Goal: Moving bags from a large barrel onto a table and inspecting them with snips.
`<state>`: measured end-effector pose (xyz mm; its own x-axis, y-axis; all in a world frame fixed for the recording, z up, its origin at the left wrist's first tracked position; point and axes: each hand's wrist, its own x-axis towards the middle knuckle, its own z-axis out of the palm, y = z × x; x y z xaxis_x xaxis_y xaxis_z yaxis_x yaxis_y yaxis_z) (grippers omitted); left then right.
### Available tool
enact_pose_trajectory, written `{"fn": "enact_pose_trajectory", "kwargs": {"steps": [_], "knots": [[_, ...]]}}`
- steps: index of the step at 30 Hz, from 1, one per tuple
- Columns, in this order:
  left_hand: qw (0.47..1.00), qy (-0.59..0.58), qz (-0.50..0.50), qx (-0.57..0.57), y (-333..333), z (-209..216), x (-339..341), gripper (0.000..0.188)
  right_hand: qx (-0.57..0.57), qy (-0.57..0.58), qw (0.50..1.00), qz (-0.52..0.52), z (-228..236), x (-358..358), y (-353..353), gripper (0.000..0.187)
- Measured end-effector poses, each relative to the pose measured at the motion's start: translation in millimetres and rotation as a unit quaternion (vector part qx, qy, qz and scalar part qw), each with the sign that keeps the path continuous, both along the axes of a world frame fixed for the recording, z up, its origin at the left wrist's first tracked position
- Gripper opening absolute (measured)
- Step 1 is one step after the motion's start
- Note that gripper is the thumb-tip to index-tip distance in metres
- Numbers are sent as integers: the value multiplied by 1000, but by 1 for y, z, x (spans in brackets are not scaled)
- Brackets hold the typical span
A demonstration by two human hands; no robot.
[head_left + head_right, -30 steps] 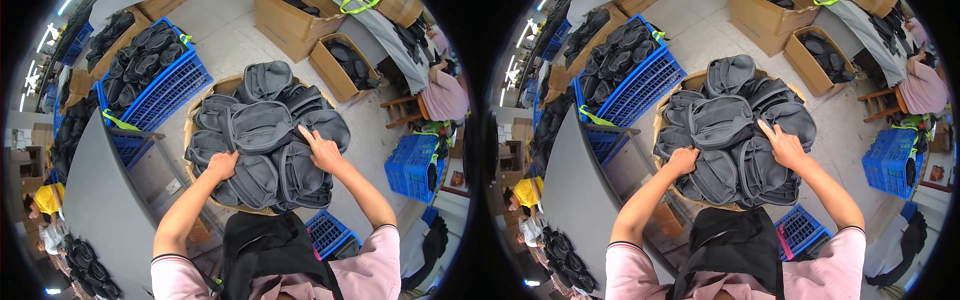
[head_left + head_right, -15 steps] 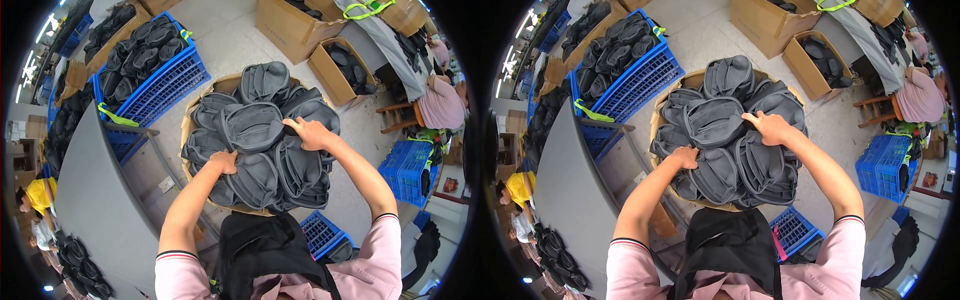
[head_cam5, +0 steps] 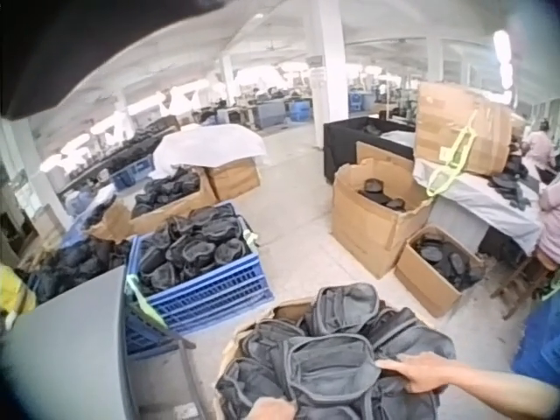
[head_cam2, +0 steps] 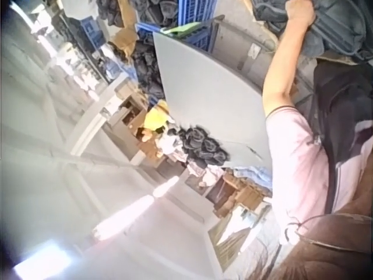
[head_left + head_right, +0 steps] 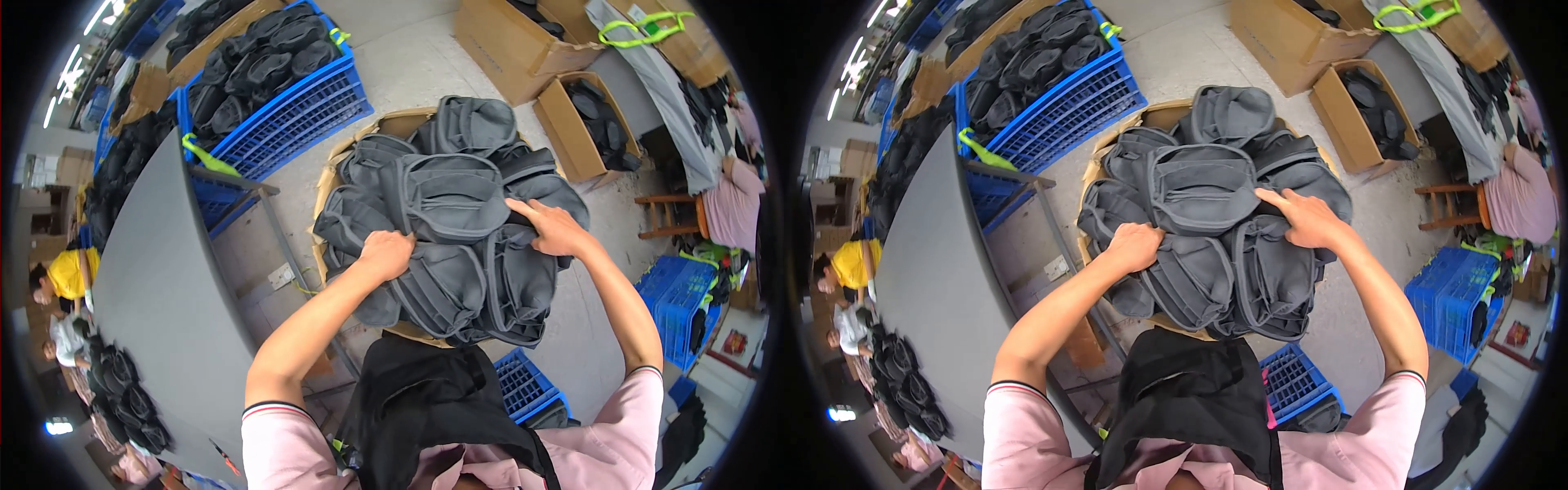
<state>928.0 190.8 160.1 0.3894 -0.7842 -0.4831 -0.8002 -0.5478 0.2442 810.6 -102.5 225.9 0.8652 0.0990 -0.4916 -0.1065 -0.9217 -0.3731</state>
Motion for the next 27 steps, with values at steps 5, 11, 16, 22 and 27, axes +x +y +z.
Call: {"fn": "enact_pose_trajectory", "kwargs": {"steps": [5,11,16,22,27], "knots": [[999,-13,-8,-45,8,29,-7,18,15,3,1000,-3,41,-4,12,86],[998,-3,-28,-58,45,77,-11,19,41,-32,998,21,76,-6,38,85],[999,5,7,-37,84,118,-14,26,80,-61,994,51,119,8,79,85],[994,-43,97,-30,184,216,-38,23,59,-47,993,89,182,41,148,88],[966,-97,238,34,318,283,-68,24,115,-79,949,284,221,111,289,85]]}}
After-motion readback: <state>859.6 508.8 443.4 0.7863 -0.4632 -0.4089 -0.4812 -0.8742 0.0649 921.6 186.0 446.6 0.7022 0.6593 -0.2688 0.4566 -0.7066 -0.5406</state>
